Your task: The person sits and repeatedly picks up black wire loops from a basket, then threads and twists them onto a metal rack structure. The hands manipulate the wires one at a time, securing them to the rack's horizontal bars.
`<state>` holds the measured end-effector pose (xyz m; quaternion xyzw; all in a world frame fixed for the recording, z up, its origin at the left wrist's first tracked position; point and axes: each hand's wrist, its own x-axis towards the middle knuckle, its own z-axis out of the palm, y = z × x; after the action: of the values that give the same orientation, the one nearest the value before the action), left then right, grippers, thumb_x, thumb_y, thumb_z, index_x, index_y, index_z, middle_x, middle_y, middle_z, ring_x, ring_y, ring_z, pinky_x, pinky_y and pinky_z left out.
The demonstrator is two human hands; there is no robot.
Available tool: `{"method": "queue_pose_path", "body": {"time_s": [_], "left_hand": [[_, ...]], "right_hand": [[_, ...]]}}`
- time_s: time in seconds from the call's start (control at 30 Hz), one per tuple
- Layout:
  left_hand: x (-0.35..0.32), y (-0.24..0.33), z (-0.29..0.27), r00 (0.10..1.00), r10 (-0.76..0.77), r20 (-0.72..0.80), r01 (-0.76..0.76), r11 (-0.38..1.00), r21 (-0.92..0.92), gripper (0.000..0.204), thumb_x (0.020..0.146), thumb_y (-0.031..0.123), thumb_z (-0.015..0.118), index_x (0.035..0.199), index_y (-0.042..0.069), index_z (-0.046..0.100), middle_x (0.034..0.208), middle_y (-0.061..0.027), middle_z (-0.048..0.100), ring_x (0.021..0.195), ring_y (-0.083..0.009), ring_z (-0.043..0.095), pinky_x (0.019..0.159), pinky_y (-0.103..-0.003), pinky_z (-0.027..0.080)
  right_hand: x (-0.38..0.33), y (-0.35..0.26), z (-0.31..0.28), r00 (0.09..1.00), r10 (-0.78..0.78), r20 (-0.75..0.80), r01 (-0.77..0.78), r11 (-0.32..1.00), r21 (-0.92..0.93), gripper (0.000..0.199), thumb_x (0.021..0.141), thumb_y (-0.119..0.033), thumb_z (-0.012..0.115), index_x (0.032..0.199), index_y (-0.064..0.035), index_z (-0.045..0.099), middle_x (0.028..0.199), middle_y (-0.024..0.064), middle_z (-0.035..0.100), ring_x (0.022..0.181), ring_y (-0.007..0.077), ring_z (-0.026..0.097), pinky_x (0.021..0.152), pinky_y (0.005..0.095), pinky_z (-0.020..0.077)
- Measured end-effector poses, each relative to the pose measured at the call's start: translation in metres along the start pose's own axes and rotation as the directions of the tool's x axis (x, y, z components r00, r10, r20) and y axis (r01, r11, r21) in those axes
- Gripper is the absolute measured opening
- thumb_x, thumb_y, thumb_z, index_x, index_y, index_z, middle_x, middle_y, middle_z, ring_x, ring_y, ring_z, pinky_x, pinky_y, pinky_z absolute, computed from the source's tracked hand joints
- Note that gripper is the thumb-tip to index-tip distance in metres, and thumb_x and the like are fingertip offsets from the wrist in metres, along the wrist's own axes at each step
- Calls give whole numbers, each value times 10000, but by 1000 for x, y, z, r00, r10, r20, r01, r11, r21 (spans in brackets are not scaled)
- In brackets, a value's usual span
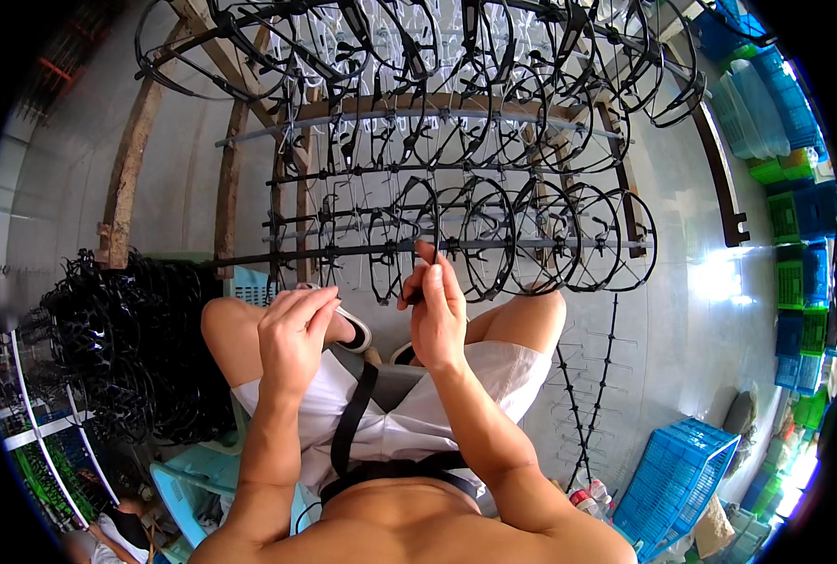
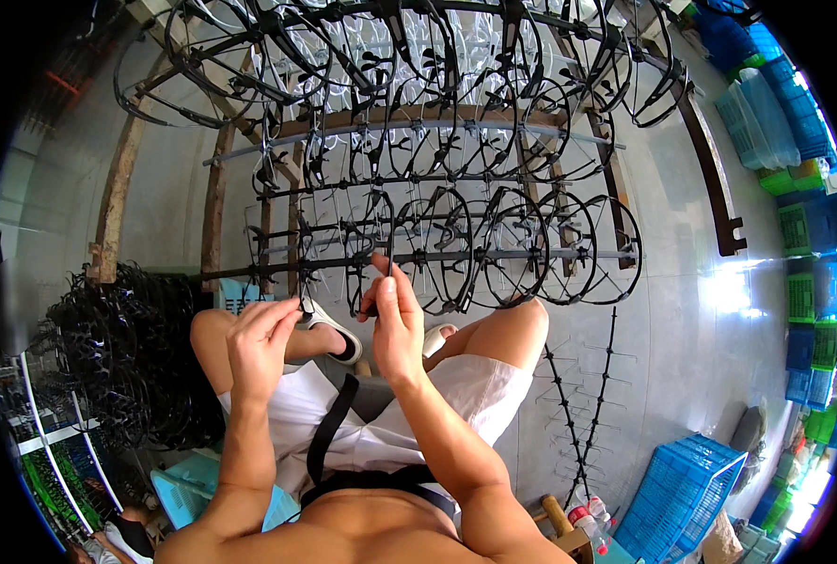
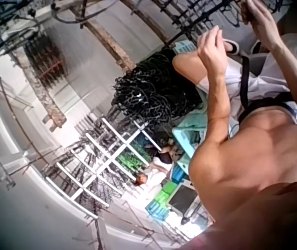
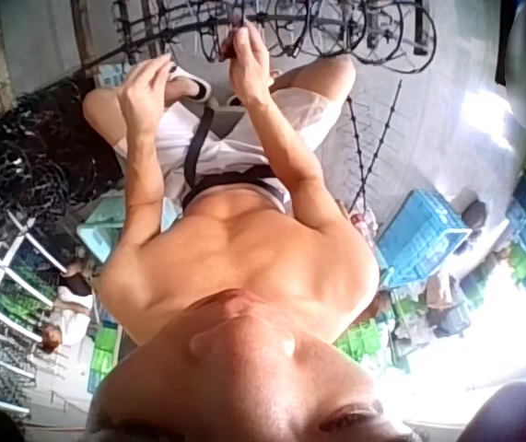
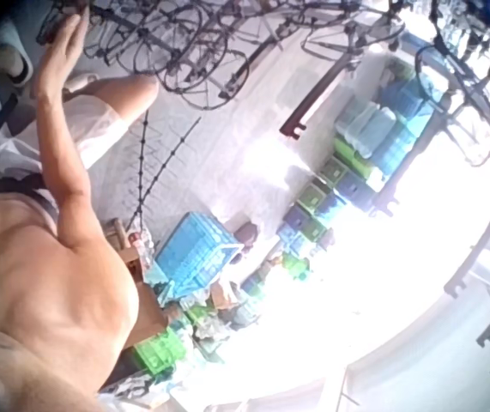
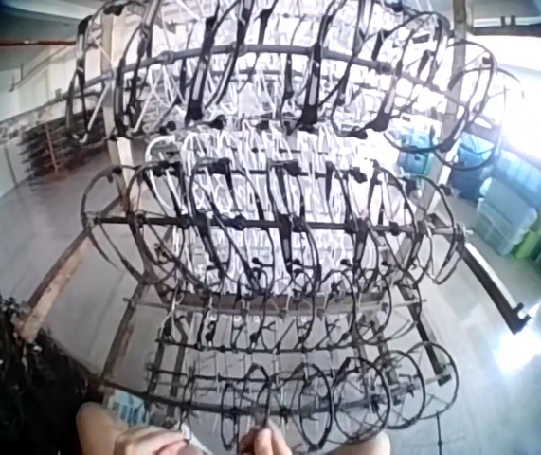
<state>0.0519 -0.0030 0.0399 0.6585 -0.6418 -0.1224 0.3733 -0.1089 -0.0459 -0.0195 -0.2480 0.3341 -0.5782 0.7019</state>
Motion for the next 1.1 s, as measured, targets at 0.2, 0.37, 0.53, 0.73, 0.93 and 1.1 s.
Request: {"method": "queue_pose_path", "body": {"time_s": [0.2,0.37,0.53,0.73,0.93,1.1], "left_hand": [[5,1,2,1000,-25,0,25,998,-54,154,733,-16,695,886,-5,681,793,-106,665,710,-244,625,647,-319,504],[-1,-1,4,999,-50,-3,50,995,-87,146,738,-13,697,883,-8,678,789,-108,663,699,-241,631,637,-313,507],[-1,-5,5,999,-33,-33,28,989,-144,148,741,4,700,887,1,678,799,-116,663,708,-251,638,637,-312,508],[-16,-19,4,998,-11,-55,0,980,-197,149,778,53,678,921,17,656,834,-104,652,750,-284,631,668,-341,510],[-49,-51,-57,939,-134,-317,103,988,-112,196,747,93,697,931,64,637,860,-97,639,795,-292,621,703,-360,511],[-93,-187,-132,819,-398,-414,574,567,591,506,721,131,723,1177,56,519,1183,-123,520,1089,-331,473,910,-443,391]], "right_hand": [[-20,12,-9,991,-129,31,132,984,-121,508,830,85,572,1315,21,435,991,29,446,856,109,486,774,247,454],[-18,6,-11,991,-128,34,132,972,-192,488,837,95,575,1303,10,457,1028,27,454,876,109,508,771,250,485],[-17,12,-14,1000,-23,9,23,1000,5,449,839,104,569,1269,8,484,1079,34,499,868,118,531,766,289,515],[-15,4,9,984,-175,23,176,952,-252,412,865,55,526,1273,28,475,1002,24,506,866,98,499,779,251,458],[-26,-8,13,965,-255,66,229,693,-683,428,910,-32,492,1323,48,414,993,31,521,850,105,471,802,236,411],[-57,-8,30,769,-480,422,501,43,-864,527,824,0,562,1323,7,390,1120,136,407,955,215,430,867,347,367]]}}
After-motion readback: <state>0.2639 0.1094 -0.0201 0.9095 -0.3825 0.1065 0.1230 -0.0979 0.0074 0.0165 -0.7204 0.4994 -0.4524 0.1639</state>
